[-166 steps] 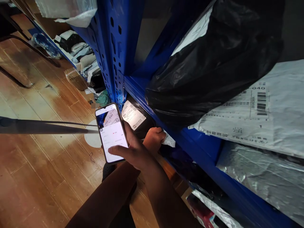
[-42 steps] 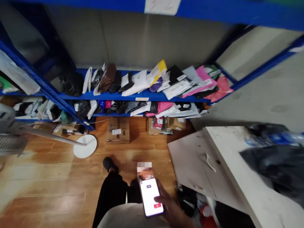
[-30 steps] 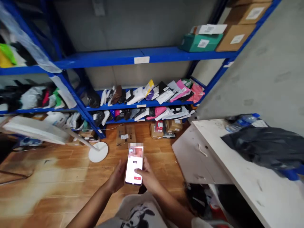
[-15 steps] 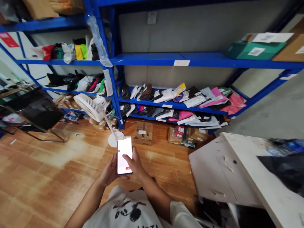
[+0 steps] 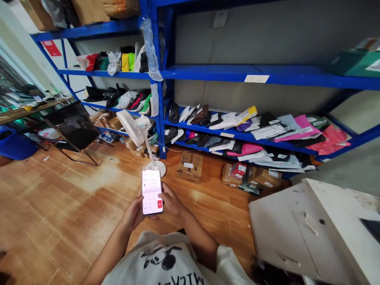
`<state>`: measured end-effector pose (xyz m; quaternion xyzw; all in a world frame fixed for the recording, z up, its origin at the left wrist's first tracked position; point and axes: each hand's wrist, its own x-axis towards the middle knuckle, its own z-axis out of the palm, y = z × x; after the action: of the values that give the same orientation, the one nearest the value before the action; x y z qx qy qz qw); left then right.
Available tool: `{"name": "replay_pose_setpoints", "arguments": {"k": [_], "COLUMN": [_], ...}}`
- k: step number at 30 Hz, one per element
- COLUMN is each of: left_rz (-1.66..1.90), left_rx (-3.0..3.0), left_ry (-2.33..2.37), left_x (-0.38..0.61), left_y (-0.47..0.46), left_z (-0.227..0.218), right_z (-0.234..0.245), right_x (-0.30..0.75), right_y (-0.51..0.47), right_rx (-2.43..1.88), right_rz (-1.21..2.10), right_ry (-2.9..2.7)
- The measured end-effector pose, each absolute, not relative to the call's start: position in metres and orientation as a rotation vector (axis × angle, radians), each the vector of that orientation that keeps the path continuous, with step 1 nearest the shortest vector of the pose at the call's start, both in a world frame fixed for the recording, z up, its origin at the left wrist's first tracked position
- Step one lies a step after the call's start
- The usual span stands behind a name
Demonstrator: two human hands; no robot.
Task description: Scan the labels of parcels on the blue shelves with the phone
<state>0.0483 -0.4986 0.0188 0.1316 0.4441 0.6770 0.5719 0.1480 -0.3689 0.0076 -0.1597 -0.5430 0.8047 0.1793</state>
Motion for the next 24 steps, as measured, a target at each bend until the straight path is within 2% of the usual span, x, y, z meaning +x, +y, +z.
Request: {"name": "replay_pose_setpoints", "arguments": {"k": [7,15,24], "left_rz": [1.519,1.485,1.317], "left_rx": [0.322,0.321,0.338], "left_ry": [1.286,0.928,0.905], "left_x": [0.056,0.052,0.063], "left_y": [-0.488,-0.478,-0.423], "left_z": [0.021,0.007,-0.013], "right_z": [0.006,-0.006,-0.025], "right_x": [0.155,0.168,0.192], "right_y": [-0.368,-0.354,-0.316], "right_rx": [-0.367,-0.443,-0.656], "right_rz": [2.282,2.237,2.139], "right_ry": [-1.545,-1.475,-1.353]}}
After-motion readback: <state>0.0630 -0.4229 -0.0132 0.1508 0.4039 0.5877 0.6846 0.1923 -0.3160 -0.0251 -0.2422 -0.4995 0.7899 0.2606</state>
